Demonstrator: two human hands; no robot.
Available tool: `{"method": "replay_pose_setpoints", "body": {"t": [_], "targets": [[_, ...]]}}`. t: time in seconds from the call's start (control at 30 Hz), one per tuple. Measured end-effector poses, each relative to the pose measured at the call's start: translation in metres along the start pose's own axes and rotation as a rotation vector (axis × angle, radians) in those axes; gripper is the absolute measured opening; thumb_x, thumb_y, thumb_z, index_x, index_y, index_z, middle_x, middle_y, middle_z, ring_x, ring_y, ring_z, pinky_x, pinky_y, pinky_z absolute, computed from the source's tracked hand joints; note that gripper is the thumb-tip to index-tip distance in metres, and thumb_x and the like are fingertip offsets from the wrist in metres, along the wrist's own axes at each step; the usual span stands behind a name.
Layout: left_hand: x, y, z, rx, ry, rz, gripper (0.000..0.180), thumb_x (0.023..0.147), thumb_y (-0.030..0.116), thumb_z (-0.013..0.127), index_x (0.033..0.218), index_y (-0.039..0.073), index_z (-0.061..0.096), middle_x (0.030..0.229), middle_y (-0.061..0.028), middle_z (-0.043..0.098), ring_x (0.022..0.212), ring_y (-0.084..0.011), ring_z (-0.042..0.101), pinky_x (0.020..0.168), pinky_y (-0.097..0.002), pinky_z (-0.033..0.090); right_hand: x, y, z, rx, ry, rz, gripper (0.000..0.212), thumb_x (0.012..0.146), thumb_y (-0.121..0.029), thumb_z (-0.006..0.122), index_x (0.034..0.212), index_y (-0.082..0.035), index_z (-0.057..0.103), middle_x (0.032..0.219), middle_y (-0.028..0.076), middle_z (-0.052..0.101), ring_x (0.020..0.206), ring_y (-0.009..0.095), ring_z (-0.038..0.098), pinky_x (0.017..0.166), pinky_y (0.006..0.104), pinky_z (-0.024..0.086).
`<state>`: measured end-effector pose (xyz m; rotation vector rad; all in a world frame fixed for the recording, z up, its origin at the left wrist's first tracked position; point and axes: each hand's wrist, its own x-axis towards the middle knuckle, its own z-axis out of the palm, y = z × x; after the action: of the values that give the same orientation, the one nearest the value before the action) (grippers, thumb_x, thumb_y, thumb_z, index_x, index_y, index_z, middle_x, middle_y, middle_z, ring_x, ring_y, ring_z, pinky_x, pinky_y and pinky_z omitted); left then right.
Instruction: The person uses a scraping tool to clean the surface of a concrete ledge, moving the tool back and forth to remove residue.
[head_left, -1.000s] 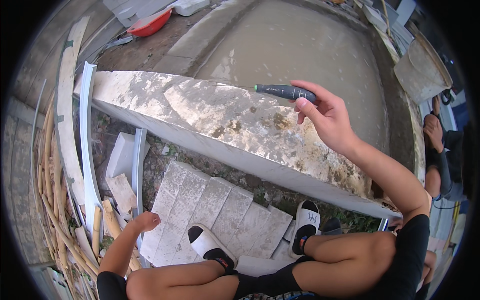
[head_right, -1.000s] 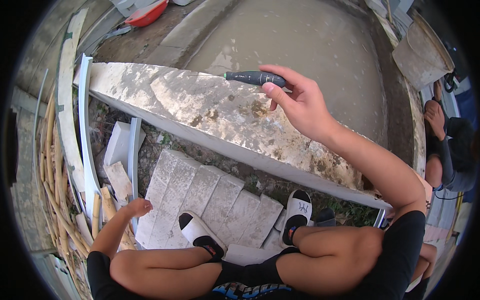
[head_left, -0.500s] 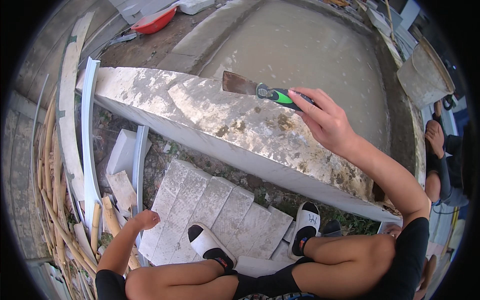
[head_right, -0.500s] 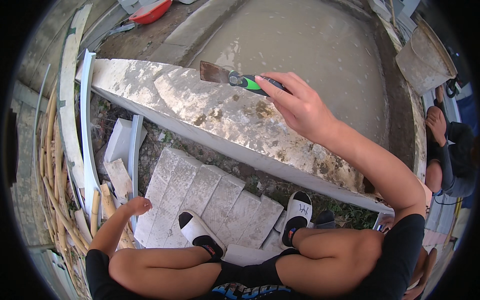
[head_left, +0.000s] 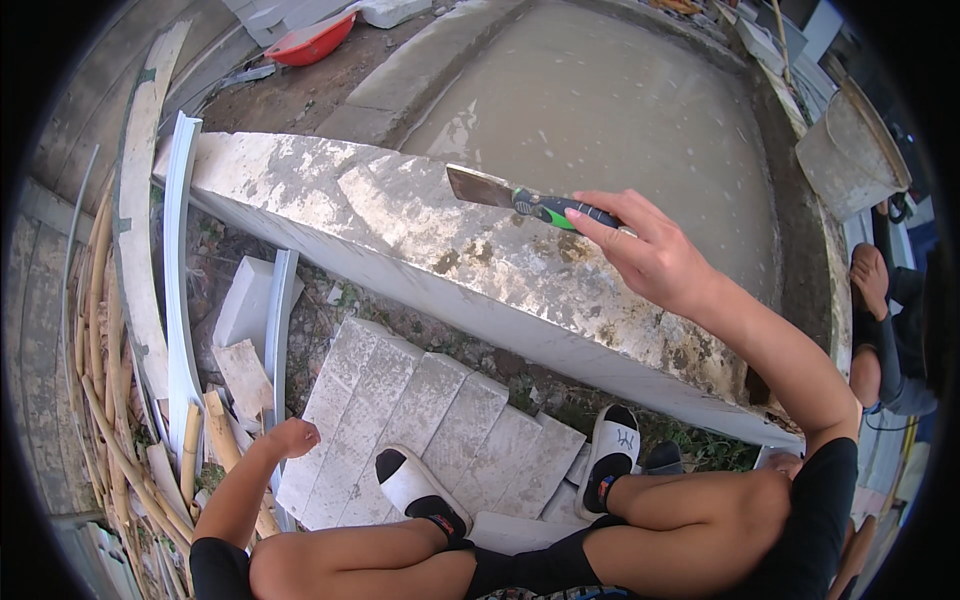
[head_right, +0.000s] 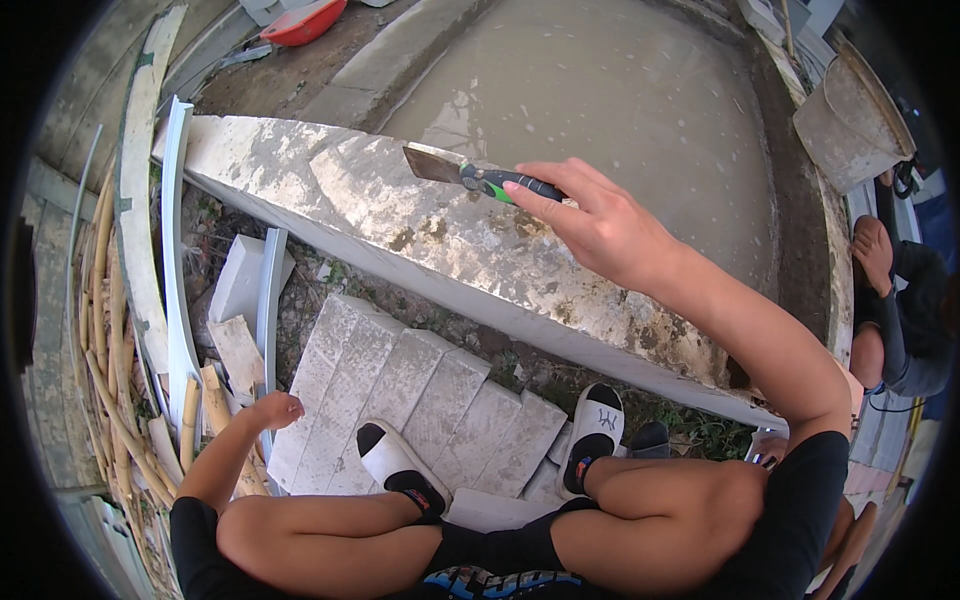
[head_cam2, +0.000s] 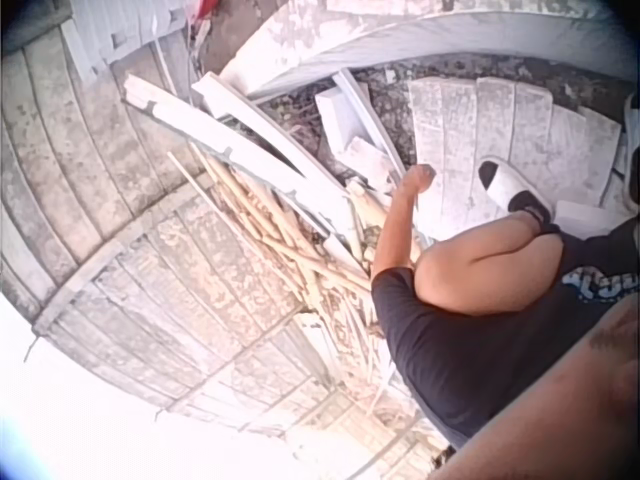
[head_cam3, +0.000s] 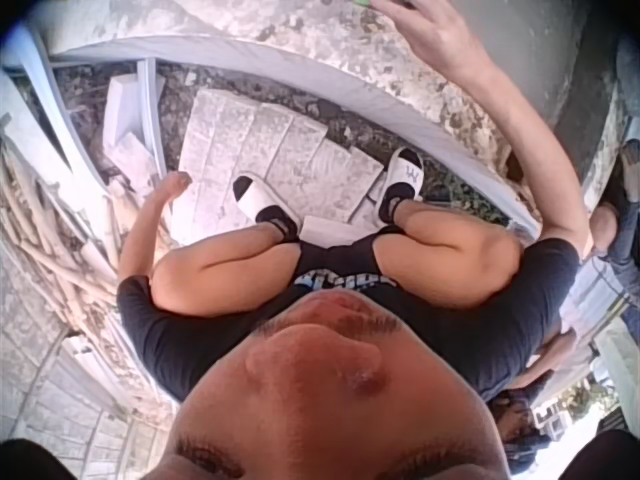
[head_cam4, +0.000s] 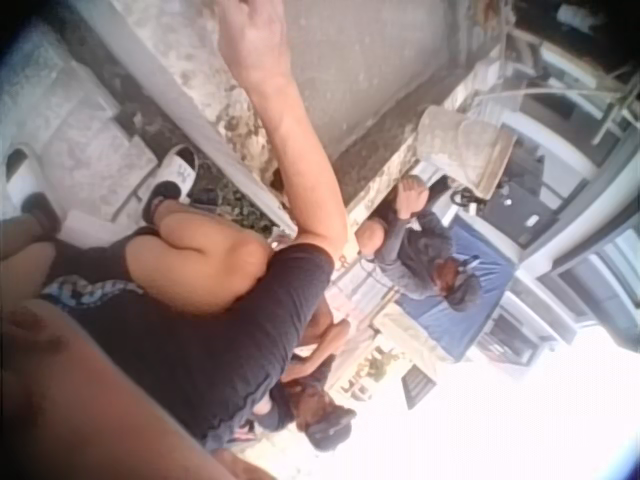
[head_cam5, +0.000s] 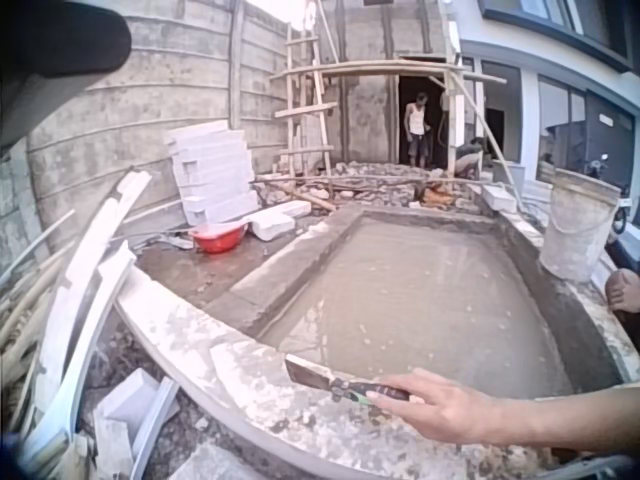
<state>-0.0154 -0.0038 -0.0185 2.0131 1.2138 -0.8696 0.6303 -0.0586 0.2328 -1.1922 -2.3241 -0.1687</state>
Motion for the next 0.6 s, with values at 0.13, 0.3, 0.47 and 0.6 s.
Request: {"method": "replay_pose_setpoints", "body": {"t": [0.13, 0.3, 0.47, 0.6], "targets": [[-0.005, -0.004, 0.000, 0.015, 0.004, 0.007, 0.026, 0.091, 0.027, 0.059, 0.106, 0.014, 0.076, 0.104, -0.0155, 0.074, 0.098, -0.0347, 0.070, 0.090, -0.0426, 0.055, 0.001, -0.002, 0.001, 0.009, 0.006, 0.001, 0.060, 0.076, 0.011, 0.067, 0.133, -0.006, 0.063, 0.124, 0.020, 0.062, 0.100, 0.032, 0.064, 0.079, 0.0383, 0.057], [-0.006, 0.011, -0.009, 0.005, -0.042, -0.012, 0.026, 0.091, 0.027, 0.059, 0.106, 0.014, 0.076, 0.104, -0.0152, 0.074, 0.099, -0.0345, 0.070, 0.090, -0.0426, 0.055, 0.000, -0.002, -0.002, -0.006, -0.017, 0.005, 0.058, 0.076, 0.010, 0.067, 0.131, -0.006, 0.064, 0.125, 0.020, 0.062, 0.102, 0.032, 0.064, 0.079, 0.0385, 0.058], [-0.010, 0.008, -0.010, 0.007, -0.049, -0.037, 0.026, 0.092, 0.027, 0.059, 0.107, 0.014, 0.076, 0.106, -0.0157, 0.074, 0.100, -0.0348, 0.070, 0.090, -0.0429, 0.055, 0.002, -0.003, -0.002, 0.006, -0.008, 0.003, 0.057, 0.076, 0.010, 0.067, 0.130, -0.006, 0.064, 0.125, 0.020, 0.062, 0.102, 0.032, 0.064, 0.080, 0.0385, 0.058], [-0.010, 0.008, -0.010, -0.002, -0.060, -0.044, 0.026, 0.092, 0.027, 0.059, 0.107, 0.014, 0.076, 0.107, -0.0158, 0.074, 0.100, -0.0348, 0.070, 0.090, -0.0428, 0.055, 0.001, -0.002, 0.000, -0.005, -0.010, 0.002, 0.057, 0.076, 0.010, 0.067, 0.131, -0.006, 0.064, 0.125, 0.020, 0.062, 0.103, 0.032, 0.064, 0.080, 0.0384, 0.058]]}}
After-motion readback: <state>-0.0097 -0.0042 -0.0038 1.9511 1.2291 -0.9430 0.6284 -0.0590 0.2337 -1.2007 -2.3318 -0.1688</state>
